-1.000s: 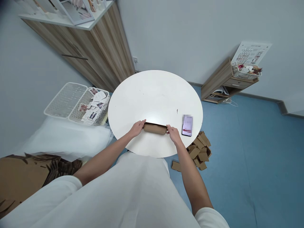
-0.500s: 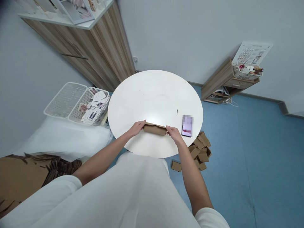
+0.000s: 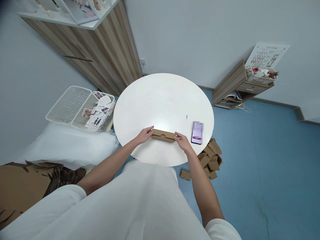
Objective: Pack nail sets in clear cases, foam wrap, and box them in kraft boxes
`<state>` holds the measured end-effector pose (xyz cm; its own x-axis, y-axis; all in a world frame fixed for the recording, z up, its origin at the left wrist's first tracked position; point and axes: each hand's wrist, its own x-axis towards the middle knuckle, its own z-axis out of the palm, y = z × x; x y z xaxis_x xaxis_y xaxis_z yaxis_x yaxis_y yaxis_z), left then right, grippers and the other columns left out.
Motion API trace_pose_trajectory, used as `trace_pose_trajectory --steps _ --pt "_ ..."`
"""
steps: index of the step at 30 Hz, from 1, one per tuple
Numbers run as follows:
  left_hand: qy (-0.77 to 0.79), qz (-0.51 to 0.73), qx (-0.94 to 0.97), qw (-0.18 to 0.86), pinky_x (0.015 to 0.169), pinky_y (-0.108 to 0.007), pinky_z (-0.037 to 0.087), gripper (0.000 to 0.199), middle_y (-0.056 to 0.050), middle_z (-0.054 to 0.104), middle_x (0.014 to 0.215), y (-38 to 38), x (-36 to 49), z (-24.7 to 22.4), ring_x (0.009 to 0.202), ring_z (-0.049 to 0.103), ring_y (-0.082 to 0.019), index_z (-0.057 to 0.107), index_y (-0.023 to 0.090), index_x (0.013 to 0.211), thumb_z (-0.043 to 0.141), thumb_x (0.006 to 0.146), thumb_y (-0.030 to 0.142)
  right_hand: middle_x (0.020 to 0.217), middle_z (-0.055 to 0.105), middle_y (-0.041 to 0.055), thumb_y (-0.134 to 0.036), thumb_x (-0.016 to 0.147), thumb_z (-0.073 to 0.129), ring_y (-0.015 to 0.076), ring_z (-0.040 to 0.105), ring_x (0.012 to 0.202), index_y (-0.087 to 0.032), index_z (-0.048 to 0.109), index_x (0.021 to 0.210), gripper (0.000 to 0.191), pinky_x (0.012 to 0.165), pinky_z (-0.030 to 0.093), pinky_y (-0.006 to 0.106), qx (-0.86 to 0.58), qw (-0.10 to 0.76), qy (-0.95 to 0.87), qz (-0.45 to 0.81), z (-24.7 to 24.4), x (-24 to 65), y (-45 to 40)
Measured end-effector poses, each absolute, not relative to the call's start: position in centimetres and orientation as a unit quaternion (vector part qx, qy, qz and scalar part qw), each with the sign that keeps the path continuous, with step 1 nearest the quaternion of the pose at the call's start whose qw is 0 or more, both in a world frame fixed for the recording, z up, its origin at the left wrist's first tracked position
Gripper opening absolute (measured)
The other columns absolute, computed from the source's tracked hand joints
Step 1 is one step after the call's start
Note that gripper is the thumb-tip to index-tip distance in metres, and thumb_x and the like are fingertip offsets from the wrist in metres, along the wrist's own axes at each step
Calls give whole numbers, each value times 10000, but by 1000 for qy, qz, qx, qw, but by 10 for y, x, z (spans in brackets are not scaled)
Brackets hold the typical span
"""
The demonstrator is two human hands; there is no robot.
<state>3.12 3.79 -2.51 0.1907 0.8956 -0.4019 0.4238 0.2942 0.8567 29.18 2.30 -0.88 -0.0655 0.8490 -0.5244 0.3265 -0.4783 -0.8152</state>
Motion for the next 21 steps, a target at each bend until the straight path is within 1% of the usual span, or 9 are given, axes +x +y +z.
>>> trace_pose_trajectory --steps 2,4,8,11,13,15,17,19,21 --pt "599 220 541 548 669 -253 405 533 -18 559 816 37 30 -26 705 511 -129 409 191 1300 445 809 396 1035 576 33 -449 722 556 130 546 791 -263 517 1207 521 686 449 272 -649 226 -441 577 -9 291 23" --pt "606 217 530 551 664 -251 415 545 -27 566 860 36 29 -27 710 520 -128 424 191 1289 458 799 428 1069 570 48 -467 726 548 134 570 776 -260 509 1212 529 653 459 262 -658 217 -430 578 -9 289 22" --pt "617 195 521 557 681 -251 433 549 -56 574 1013 32 28 -31 812 551 -152 469 198 1249 489 770 467 1131 557 66 -465 728 549 136 606 734 -257 516 1191 509 606 462 252 -668 189 -424 581 -13 284 20" --pt "617 185 501 577 695 -257 446 577 -73 550 1138 28 26 -33 896 563 -175 442 219 1267 491 763 498 1191 533 69 -456 750 519 141 617 748 -267 487 1213 501 616 475 267 -669 192 -420 582 -17 281 18" --pt "619 187 485 588 703 -266 455 564 -77 531 1187 26 25 -33 927 566 -187 437 237 1263 491 764 495 1189 538 72 -449 756 509 147 616 761 -263 470 1228 509 645 485 289 -671 204 -423 574 -21 279 16" --pt "623 197 474 590 712 -275 463 520 -81 526 1194 22 24 -32 946 566 -194 460 245 1234 506 762 460 1167 553 70 -444 746 520 159 610 802 -257 487 1208 499 693 489 311 -667 223 -429 566 -25 278 12" --pt "619 214 467 595 721 -283 469 467 -85 521 1193 16 23 -31 945 572 -194 489 238 1181 547 740 380 1156 558 60 -435 717 555 176 592 883 -251 524 1150 472 743 485 323 -661 250 -436 557 -29 276 6" --pt "608 236 462 601 732 -289 474 449 -84 515 1192 8 21 -32 963 571 -196 502 220 1113 606 680 276 1157 556 55 -436 694 576 191 568 953 -238 549 1075 430 767 483 326 -661 276 -432 549 -33 272 -4" --pt "596 253 463 605 742 -293 477 454 -82 514 1182 0 20 -34 1012 554 -209 496 207 1044 645 614 197 1153 555 62 -448 689 573 201 564 970 -224 546 1014 396 756 488 322 -668 291 -412 548 -37 265 -15"
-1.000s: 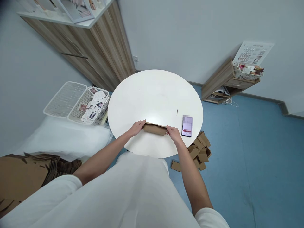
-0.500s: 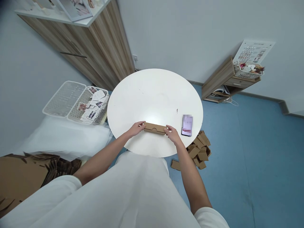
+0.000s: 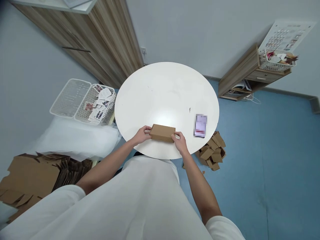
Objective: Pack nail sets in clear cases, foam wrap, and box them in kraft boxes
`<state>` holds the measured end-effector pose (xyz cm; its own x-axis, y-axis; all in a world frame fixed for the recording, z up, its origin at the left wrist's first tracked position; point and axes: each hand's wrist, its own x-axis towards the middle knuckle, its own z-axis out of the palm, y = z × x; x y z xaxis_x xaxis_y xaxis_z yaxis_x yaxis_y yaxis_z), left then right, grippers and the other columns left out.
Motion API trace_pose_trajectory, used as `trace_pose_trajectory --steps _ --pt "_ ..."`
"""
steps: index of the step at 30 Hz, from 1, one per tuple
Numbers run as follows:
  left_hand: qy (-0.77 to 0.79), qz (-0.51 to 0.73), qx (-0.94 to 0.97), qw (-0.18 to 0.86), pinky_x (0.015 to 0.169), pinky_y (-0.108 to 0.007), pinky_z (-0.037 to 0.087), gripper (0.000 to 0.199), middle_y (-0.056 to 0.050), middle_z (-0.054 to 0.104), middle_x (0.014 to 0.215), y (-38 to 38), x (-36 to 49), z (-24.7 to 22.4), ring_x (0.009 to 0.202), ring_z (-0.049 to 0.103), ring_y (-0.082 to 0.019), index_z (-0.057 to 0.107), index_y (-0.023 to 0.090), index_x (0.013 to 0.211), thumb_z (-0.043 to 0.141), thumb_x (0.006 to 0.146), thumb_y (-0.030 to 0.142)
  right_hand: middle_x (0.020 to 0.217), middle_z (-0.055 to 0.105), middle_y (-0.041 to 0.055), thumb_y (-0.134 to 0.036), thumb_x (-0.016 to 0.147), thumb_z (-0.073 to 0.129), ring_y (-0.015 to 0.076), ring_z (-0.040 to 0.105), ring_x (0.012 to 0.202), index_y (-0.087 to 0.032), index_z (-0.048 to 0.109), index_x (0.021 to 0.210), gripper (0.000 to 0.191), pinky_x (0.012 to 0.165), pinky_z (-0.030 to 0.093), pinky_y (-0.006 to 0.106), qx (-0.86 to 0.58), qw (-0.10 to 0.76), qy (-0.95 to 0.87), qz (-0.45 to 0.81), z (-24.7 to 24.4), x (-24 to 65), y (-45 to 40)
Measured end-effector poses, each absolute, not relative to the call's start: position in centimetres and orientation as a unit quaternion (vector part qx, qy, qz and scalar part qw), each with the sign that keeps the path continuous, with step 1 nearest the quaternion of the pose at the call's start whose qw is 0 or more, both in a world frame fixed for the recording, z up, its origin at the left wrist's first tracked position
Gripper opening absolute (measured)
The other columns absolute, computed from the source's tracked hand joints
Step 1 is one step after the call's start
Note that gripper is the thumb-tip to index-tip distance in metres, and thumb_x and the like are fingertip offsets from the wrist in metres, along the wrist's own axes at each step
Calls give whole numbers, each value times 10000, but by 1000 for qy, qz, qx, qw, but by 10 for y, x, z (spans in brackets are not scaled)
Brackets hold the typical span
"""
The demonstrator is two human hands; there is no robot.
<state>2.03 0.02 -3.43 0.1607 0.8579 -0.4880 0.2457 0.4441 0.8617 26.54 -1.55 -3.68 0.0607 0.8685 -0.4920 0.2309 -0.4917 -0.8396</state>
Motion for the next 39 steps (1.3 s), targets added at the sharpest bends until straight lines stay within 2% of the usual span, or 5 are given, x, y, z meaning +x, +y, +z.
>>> trace_pose_trajectory --steps 7,13,20,32,39 --pt "616 238 486 573 746 -299 472 428 -78 530 1114 -17 15 -56 1026 545 -203 440 203 1003 640 624 202 1139 543 66 -363 654 607 195 561 1019 -233 442 1104 496 819 459 317 -697 325 -352 534 -52 243 -46" --pt "657 141 560 484 707 -307 464 559 -68 549 994 -15 6 -59 798 572 -163 422 184 1089 664 638 409 1011 582 49 -438 678 568 173 586 851 -217 394 1220 611 757 442 315 -771 211 -381 465 -50 236 -58" --pt "622 88 616 475 657 -279 446 360 -35 587 887 -12 3 -64 714 560 -148 505 192 953 627 689 403 1060 567 53 -390 711 559 175 561 827 -226 428 1213 544 707 413 290 -807 123 -432 383 -51 214 -70" --pt "602 46 661 446 697 -286 445 526 -84 549 1041 -4 20 -54 850 562 -183 429 174 1168 594 690 318 1134 505 88 -317 724 549 218 487 1027 -209 367 1260 577 806 399 319 -813 163 -417 373 -50 207 -81" --pt "546 -19 669 504 667 -293 455 541 -68 595 966 -19 98 -44 778 589 -185 492 192 1113 572 693 523 1046 556 72 -480 771 454 203 527 925 -207 461 1180 491 752 398 301 -840 194 -343 374 -41 291 -130"
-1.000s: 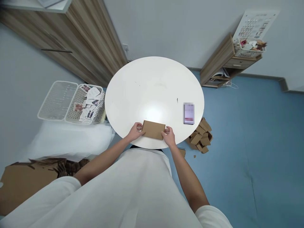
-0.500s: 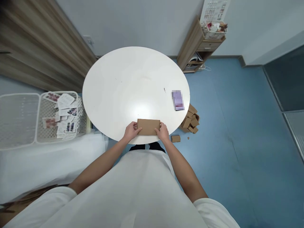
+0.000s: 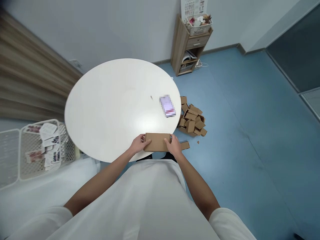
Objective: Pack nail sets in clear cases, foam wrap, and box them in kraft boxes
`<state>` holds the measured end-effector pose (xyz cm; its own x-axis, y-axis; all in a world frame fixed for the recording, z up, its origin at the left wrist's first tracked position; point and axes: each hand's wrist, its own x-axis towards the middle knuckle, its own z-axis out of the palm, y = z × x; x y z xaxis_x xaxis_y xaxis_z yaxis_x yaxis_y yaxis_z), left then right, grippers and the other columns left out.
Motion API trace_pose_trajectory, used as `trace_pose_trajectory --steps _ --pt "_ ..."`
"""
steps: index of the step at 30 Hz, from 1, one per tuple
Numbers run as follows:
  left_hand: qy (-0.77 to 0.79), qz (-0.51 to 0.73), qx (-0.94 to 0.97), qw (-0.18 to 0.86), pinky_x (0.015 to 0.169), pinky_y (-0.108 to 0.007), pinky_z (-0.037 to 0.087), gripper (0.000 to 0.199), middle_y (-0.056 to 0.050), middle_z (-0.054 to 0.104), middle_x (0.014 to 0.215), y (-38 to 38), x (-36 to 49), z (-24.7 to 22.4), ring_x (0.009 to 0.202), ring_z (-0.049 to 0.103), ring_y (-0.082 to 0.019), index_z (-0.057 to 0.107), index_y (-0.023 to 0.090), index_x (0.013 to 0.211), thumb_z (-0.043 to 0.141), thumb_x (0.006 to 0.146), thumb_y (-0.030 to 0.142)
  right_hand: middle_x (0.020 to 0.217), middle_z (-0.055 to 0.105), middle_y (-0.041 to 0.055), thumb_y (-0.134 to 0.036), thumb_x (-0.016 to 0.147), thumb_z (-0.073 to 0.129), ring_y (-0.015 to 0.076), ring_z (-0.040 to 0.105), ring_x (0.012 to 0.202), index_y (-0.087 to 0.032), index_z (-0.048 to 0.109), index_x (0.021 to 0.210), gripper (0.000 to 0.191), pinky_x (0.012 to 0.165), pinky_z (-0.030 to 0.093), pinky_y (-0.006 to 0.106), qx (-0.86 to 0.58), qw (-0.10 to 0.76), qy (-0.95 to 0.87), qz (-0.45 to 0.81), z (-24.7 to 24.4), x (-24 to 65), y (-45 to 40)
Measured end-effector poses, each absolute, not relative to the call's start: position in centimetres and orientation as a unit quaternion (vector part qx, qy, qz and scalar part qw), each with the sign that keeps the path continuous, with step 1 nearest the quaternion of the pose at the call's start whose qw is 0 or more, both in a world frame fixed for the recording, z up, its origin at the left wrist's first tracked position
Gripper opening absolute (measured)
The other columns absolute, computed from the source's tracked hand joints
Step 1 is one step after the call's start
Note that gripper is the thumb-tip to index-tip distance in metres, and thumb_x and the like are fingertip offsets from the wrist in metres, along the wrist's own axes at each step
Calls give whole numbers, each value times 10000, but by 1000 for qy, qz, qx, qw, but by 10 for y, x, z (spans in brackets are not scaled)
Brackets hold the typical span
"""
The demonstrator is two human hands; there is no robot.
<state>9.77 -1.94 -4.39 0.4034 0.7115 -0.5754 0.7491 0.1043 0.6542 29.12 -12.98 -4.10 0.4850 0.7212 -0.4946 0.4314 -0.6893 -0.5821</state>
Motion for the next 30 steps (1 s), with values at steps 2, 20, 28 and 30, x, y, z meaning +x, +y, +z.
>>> trace_pose_trajectory --steps 2,20,28,30 --pt "508 -40 682 525 668 -298 462 549 -78 602 970 -28 141 -43 790 595 -194 511 186 1102 560 695 552 1050 555 72 -505 769 447 209 523 937 -215 479 1164 491 764 392 305 -861 201 -302 357 -40 328 -150" --pt "367 -94 738 558 960 -363 372 626 -128 496 1274 -52 383 -63 1177 456 -287 498 168 1167 665 634 451 1346 392 141 -473 718 525 259 508 1105 -185 318 1326 704 892 416 378 -870 327 -138 343 -76 526 -226" --pt "471 6 693 546 881 -348 449 435 -113 592 1145 -41 279 -50 1066 554 -238 536 170 1112 568 739 392 1145 573 125 -427 742 496 214 615 883 -181 461 1204 525 793 473 367 -791 369 -274 404 -65 469 -169" --pt "502 51 677 535 859 -336 462 420 -106 600 1129 -35 253 -39 1056 560 -224 532 177 1114 553 753 391 1096 599 124 -438 744 497 208 619 851 -179 490 1168 497 763 485 355 -761 379 -325 414 -54 447 -143"
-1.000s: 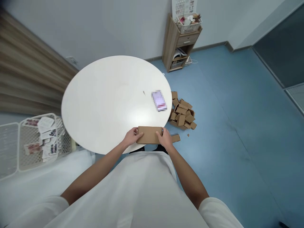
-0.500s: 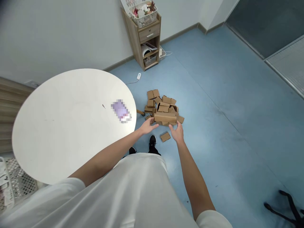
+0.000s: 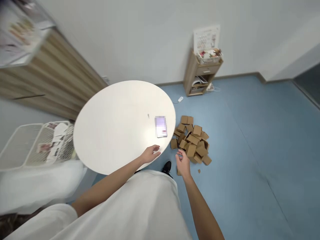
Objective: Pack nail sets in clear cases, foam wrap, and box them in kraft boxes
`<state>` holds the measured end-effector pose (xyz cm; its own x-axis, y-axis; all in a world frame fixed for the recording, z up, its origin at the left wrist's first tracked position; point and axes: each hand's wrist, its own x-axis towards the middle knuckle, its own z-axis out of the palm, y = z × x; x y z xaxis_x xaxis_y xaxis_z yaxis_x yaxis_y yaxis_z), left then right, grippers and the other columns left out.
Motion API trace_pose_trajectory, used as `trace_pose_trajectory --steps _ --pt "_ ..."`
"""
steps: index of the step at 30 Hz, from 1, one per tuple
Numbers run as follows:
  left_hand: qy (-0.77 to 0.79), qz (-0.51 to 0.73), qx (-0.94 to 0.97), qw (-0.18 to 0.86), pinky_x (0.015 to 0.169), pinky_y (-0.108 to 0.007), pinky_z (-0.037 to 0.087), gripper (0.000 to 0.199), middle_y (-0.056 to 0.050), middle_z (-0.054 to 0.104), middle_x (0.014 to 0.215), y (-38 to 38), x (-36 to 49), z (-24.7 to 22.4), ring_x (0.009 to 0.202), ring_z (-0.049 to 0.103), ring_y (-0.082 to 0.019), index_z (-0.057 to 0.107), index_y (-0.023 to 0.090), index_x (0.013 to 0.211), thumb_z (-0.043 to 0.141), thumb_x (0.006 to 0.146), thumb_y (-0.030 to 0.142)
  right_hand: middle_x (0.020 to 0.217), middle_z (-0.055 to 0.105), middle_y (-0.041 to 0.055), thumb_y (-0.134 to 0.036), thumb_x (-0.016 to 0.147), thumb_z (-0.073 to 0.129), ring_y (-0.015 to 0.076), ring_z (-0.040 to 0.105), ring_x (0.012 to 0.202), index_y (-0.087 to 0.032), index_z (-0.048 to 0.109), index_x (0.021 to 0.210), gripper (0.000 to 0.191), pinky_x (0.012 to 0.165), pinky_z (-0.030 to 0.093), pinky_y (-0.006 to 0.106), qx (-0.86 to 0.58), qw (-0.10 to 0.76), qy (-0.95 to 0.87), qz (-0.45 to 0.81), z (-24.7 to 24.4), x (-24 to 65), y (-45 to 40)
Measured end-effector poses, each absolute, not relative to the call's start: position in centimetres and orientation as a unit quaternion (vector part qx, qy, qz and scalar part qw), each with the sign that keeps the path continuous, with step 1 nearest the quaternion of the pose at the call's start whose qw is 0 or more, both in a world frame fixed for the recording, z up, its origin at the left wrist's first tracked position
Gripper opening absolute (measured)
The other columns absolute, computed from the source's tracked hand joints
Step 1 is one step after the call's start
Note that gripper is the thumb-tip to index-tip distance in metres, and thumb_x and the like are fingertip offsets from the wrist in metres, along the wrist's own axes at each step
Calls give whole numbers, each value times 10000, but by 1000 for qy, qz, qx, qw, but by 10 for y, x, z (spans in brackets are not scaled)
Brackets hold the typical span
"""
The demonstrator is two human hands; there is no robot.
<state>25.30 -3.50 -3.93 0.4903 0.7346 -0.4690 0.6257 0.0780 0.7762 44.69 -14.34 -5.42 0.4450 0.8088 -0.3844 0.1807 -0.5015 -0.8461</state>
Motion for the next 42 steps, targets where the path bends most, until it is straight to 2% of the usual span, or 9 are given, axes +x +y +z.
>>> trace_pose_trajectory --steps 8,14,18,24,32,42 --pt "594 218 589 503 807 -317 473 395 -92 602 1101 -42 113 -8 988 587 -196 526 199 1106 549 764 395 921 651 95 -499 737 520 208 623 765 -199 577 978 390 726 497 366 -631 360 -492 479 -21 313 -65" --pt "660 281 500 485 732 -283 477 379 -87 596 1086 -68 -10 -14 901 601 -173 525 186 1103 538 768 364 895 653 81 -518 712 552 191 624 759 -190 595 948 406 728 498 345 -571 336 -525 534 -11 194 -50" --pt "685 308 461 473 739 -282 470 401 -89 598 1077 -86 -66 -18 901 590 -174 524 178 1113 528 768 382 884 658 82 -518 715 549 185 621 748 -176 605 945 416 721 494 340 -536 295 -562 557 -8 132 -50" --pt "709 332 411 466 774 -298 462 452 -105 606 1063 -95 -111 -20 897 589 -191 530 162 1118 549 737 403 854 657 78 -497 721 546 183 609 737 -180 611 934 388 698 486 332 -493 235 -614 570 -3 76 -38" --pt "737 271 396 476 754 -320 446 592 -124 584 1137 -96 -141 -14 905 591 -243 541 163 1129 604 641 492 820 644 56 -458 714 555 165 595 698 -183 613 918 347 670 466 314 -436 155 -653 599 1 44 4" --pt "788 283 345 424 771 -308 451 581 -119 591 1109 -94 -185 -12 925 594 -223 509 156 1169 561 692 483 863 633 48 -433 730 528 158 590 703 -197 604 931 319 673 462 314 -381 98 -680 619 -15 -9 40"
